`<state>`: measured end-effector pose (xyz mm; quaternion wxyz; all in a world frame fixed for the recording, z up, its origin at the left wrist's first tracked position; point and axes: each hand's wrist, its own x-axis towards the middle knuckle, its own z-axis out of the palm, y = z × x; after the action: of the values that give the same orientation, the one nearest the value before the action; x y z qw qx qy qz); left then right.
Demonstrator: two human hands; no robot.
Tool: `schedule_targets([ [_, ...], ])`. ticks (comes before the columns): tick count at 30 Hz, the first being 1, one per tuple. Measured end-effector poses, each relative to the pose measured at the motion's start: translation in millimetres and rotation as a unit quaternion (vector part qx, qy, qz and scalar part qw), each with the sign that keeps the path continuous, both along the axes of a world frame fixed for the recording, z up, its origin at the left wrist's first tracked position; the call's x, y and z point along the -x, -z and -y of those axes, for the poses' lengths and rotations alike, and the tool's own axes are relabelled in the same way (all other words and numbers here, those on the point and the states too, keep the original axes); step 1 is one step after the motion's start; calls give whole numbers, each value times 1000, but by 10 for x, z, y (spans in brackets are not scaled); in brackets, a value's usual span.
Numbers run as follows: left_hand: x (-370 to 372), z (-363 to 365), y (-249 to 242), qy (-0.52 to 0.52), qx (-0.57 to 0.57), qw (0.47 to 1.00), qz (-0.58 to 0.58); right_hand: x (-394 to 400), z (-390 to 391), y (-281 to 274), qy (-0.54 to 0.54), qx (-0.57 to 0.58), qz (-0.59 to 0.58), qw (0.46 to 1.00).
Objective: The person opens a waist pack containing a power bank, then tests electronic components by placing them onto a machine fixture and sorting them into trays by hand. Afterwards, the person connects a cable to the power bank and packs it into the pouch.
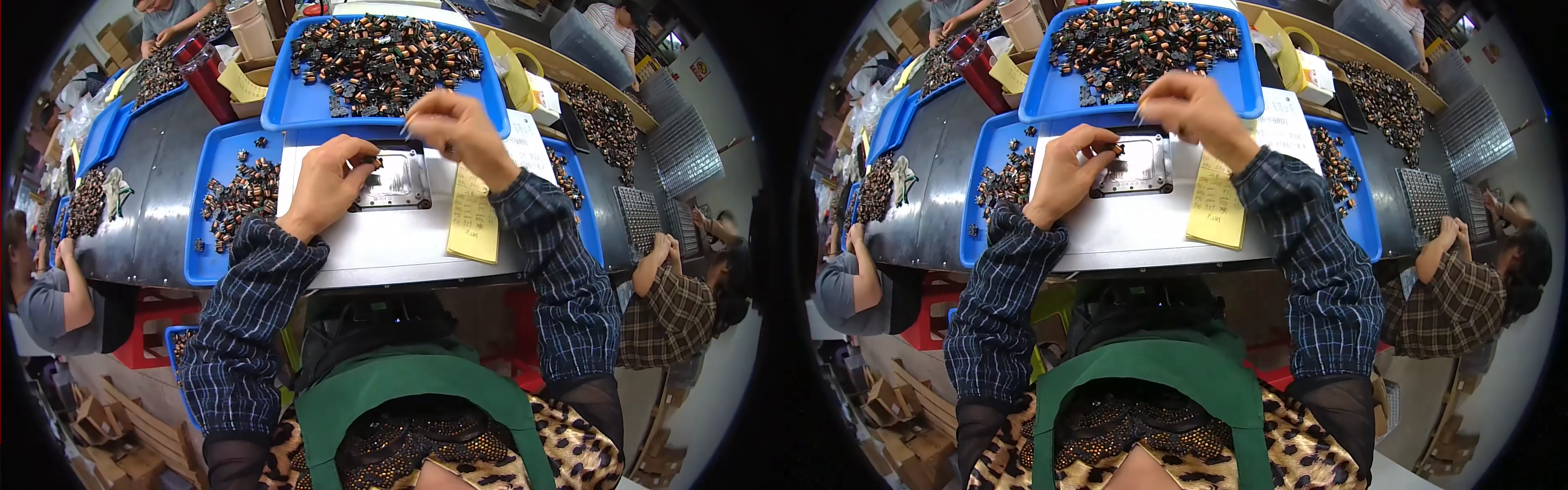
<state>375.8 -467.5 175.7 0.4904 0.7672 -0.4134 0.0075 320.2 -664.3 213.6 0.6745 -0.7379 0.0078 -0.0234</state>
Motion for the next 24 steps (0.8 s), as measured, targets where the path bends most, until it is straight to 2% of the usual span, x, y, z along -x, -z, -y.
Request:
schedule_targets([
  [2,17,31,-1,8,-31,999,7,-38,87,-55,42,-210,43,976],
  [4,12,60,34,52,-52,995,70,-85,201,-21,71,-218,58,972],
  [6,30,88,8,52,-72,992,90,-197,389,99,119,27,114,986],
  [7,33,99,9,51,-73,988,127,-214,482,115,130,183,114,968],
  [8,38,108,5,51,-74,983,162,-263,524,145,132,182,113,968],
  [10,41,120,-8,53,-89,980,168,-333,588,235,127,445,202,863],
  [11,42,127,-22,52,-102,978,174,-308,544,182,122,507,118,845],
  [15,33,104,-37,51,-98,979,169,-361,670,260,83,475,102,870],
  [17,22,107,-27,68,-89,978,175,-398,687,279,9,456,156,876],
  [18,45,132,-31,75,-55,979,179,-430,709,350,3,475,177,862],
  [20,41,169,-19,86,-77,979,168,-421,722,370,20,441,222,869],
  [24,138,190,-67,65,-89,983,149,-375,685,418,109,385,211,892],
])
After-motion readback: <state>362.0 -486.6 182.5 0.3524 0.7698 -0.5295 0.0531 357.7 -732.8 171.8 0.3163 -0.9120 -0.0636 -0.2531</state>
